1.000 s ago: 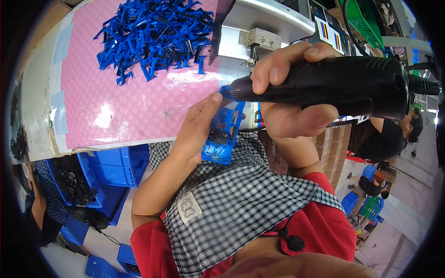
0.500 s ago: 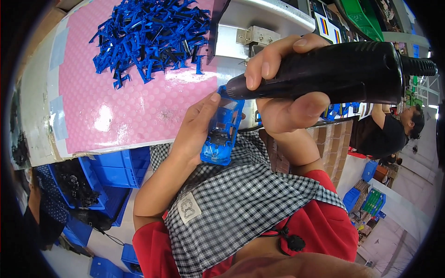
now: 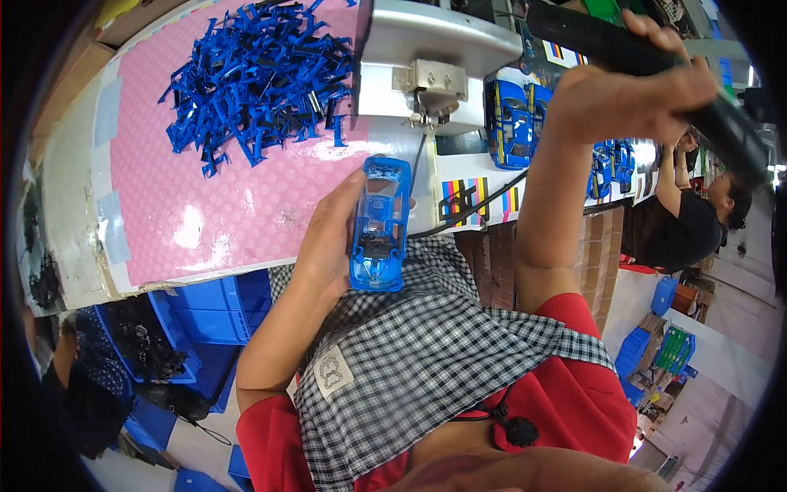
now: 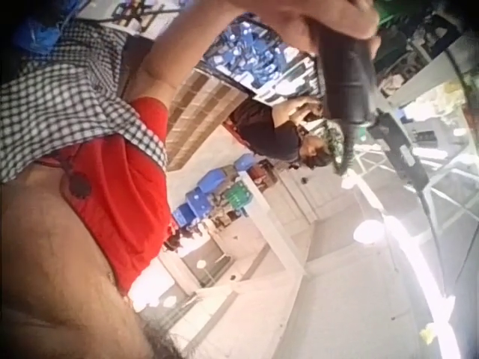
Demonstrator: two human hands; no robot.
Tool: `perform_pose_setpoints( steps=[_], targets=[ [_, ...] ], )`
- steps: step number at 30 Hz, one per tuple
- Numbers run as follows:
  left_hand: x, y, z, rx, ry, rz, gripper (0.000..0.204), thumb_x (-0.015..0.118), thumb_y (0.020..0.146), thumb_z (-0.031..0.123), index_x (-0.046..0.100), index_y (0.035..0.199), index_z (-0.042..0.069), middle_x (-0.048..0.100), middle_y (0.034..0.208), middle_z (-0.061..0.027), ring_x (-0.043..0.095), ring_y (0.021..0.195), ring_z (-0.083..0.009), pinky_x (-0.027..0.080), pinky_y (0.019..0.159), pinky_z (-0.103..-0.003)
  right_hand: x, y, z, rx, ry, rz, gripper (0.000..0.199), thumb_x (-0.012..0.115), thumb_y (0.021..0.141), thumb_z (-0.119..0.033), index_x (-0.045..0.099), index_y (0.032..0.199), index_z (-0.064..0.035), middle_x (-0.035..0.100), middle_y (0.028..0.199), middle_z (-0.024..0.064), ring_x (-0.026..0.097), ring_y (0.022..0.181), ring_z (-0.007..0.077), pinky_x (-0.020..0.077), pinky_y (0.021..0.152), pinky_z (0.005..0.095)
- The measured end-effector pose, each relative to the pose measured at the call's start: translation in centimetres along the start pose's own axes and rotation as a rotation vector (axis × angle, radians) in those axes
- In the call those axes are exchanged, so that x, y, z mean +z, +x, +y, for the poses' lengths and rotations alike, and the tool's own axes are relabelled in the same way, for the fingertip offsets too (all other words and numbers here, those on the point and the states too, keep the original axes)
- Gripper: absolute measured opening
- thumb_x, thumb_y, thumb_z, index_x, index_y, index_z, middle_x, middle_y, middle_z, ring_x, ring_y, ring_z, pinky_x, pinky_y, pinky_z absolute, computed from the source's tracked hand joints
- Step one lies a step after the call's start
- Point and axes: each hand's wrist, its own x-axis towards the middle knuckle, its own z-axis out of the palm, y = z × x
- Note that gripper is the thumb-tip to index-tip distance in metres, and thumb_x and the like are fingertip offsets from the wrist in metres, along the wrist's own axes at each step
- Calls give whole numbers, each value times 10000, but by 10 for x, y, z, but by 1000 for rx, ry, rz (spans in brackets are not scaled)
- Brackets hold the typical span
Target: The person attaches plastic parts onto toy car bodies by hand, fastens them using a handheld heating tool, and places the assembled toy cars on the table.
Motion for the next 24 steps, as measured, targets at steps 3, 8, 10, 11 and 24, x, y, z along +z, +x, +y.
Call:
perform_pose_setpoints(
  steps=[3, 8, 10, 11, 24],
  targets=[
    [1, 2, -2, 10, -121, 36, 486, 413, 968, 387, 467, 1251, -5, 629, 1021, -199, 661, 807, -219, 572, 680, -326, 13, -9, -49, 165, 586, -80, 550, 501, 835, -655, 505, 970, -123, 549, 777, 46, 556, 639, 154, 498, 622, 291],
    [-6, -2, -2, 54, 60, -32, 444, 451, 978, 279, 429, 1323, 2, 606, 1085, -95, 616, 899, -146, 532, 710, -268, 6, -24, -99, 369, 379, -387, 689, 492, 762, -753, 501, 1060, -131, 527, 805, 33, 526, 606, 147, 462, 590, 324],
    [-3, 0, 0, 42, 100, -16, 448, 462, 975, 272, 424, 1333, 5, 603, 1099, -95, 614, 900, -138, 531, 703, -264, 22, -44, -93, 424, 476, -363, 678, 527, 771, -718, 464, 1090, -123, 513, 801, 71, 502, 553, 164, 458, 532, 334],
    [-3, 0, 0, 40, 133, 10, 454, 472, 973, 266, 419, 1343, 9, 601, 1113, -95, 613, 900, -130, 529, 695, -259, 23, -45, -87, 424, 473, -358, 678, 527, 771, -718, 464, 1090, -123, 513, 801, 71, 502, 553, 164, 458, 532, 334],
    [-8, 10, -7, 126, 115, 28, 439, 459, 961, 378, 536, 1180, 5, 669, 908, -156, 635, 674, -122, 522, 578, -231, 38, -69, -87, 798, 279, -454, 477, 492, 897, -520, 431, 1107, -95, 514, 776, 99, 516, 551, 170, 460, 526, 303]
  ],
)
